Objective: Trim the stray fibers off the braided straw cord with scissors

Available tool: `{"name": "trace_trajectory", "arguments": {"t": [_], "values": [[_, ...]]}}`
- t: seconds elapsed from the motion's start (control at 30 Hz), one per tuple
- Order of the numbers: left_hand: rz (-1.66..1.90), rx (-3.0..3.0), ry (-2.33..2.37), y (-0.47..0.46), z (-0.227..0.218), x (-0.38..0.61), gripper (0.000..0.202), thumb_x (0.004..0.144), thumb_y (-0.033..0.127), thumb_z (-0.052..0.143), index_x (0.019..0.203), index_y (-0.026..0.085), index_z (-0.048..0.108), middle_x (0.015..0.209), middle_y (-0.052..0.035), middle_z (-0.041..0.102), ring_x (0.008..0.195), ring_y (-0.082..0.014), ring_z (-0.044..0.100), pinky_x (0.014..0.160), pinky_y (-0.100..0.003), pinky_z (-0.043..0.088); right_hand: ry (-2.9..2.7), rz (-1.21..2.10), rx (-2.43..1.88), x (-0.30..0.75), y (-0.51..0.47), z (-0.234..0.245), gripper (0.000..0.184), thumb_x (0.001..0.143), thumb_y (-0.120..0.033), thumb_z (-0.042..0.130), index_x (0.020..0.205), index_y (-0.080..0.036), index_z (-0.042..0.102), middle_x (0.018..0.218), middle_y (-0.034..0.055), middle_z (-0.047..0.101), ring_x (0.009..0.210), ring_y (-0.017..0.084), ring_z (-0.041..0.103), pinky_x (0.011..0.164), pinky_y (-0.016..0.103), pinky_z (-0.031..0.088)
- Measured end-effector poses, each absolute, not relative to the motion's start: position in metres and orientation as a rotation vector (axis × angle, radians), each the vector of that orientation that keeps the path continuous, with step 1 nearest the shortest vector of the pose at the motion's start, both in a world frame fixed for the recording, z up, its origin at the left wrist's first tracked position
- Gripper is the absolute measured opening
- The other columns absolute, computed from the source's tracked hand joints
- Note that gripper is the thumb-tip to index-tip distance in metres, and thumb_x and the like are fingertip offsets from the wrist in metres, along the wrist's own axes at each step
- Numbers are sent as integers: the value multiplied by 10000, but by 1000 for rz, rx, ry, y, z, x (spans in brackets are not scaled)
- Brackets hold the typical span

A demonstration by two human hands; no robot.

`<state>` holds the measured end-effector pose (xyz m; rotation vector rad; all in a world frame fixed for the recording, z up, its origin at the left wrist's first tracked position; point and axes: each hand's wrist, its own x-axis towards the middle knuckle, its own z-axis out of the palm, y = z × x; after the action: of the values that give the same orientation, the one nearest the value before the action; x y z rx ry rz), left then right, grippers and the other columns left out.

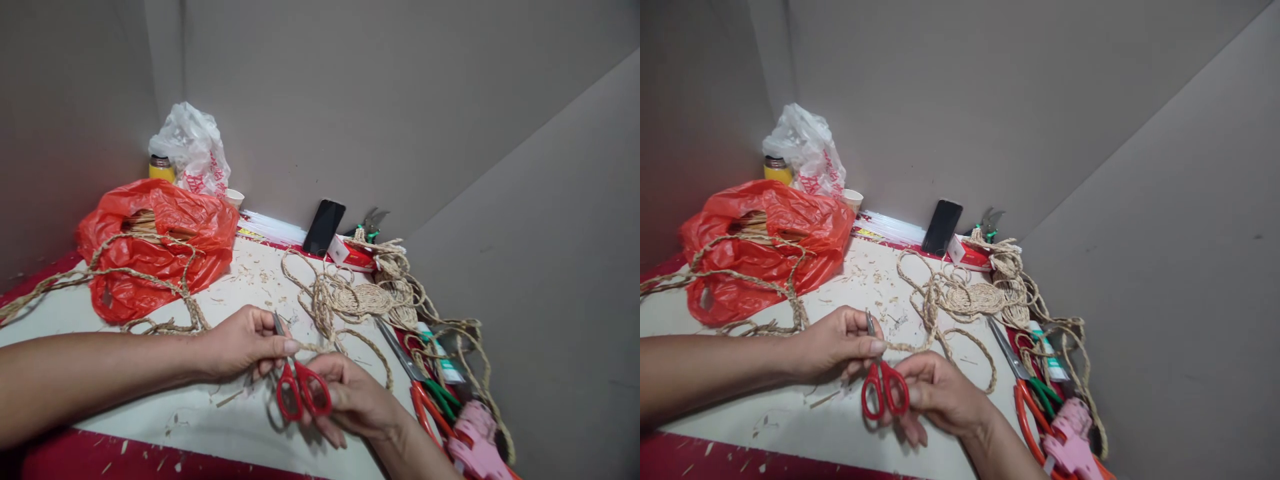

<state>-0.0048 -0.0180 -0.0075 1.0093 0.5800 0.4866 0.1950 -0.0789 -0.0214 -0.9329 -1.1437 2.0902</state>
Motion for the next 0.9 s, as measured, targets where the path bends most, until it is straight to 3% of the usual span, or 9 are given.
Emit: {"name": "trace_trajectory", "arguments": {"t": [0.13, 0.2, 0.3, 0.43, 0.57, 0.7, 0.8, 0.9], "values": [[582, 962, 631, -12, -11, -3, 348, 674, 427, 756, 682, 127, 580, 475, 44, 540, 339, -38, 426, 346, -155, 331, -1146, 1321, -1287, 201, -85, -8, 321, 782, -456, 677, 658, -175, 583, 460, -38, 539, 339, 52, 379, 353, 165, 280], [604, 947, 681, -10, -14, -2, 366, 671, 441, 753, 655, 124, 571, 475, 43, 533, 335, -37, 421, 342, -158, 334, -1376, 828, -1431, 197, -92, 0, 292, 830, -386, 635, 624, -184, 587, 472, -23, 536, 412, 89, 467, 403, 188, 355], [631, 956, 728, -10, -15, -1, 372, 673, 449, 747, 655, 121, 571, 469, 43, 527, 337, -34, 414, 339, -152, 321, -1838, 322, -1388, 185, -102, 4, 117, 851, -274, 601, 878, -179, 663, 622, 17, 657, 477, 118, 560, 476, 217, 422], [660, 985, 743, -14, -14, 0, 366, 679, 456, 738, 690, 134, 564, 460, 52, 521, 335, -39, 412, 344, -155, 323, -2136, -88, -1357, 171, -102, -5, 159, 885, -233, 554, 998, -141, 618, 652, 26, 676, 503, 129, 604, 514, 227, 409], [652, 995, 748, -18, -15, 2, 388, 659, 476, 744, 709, 140, 555, 469, 52, 530, 335, -42, 398, 350, -167, 304, -2215, -231, -1515, 168, -98, -12, 198, 925, -272, 461, 886, -157, 617, 583, 17, 643, 475, 134, 593, 491, 241, 341], [579, 1006, 693, -18, -16, 2, 379, 626, 425, 784, 732, 146, 550, 492, 65, 526, 383, -36, 395, 405, -171, 288, -2224, -186, -1684, 177, -91, -17, 244, 884, -300, 491, 674, -196, 560, 509, -1, 583, 445, 132, 541, 476, 252, 282], [629, 1017, 674, -15, -15, 2, 414, 591, 353, 817, 839, 142, 561, 585, 57, 560, 491, -49, 457, 505, -184, 333, -2088, -24, -1562, 189, -86, -18, 221, 873, -285, 507, 677, -192, 551, 526, -13, 552, 455, 108, 480, 491, 234, 309], [686, 1109, 720, -11, -16, 1, 450, 687, 349, 745, 1038, 158, 539, 595, 58, 558, 492, -61, 441, 507, -195, 304, -1792, 265, -1449, 195, -84, -18, 253, 885, -315, 524, 663, -194, 527, 540, -29, 489, 473, 97, 423, 484, 217, 340]]}}
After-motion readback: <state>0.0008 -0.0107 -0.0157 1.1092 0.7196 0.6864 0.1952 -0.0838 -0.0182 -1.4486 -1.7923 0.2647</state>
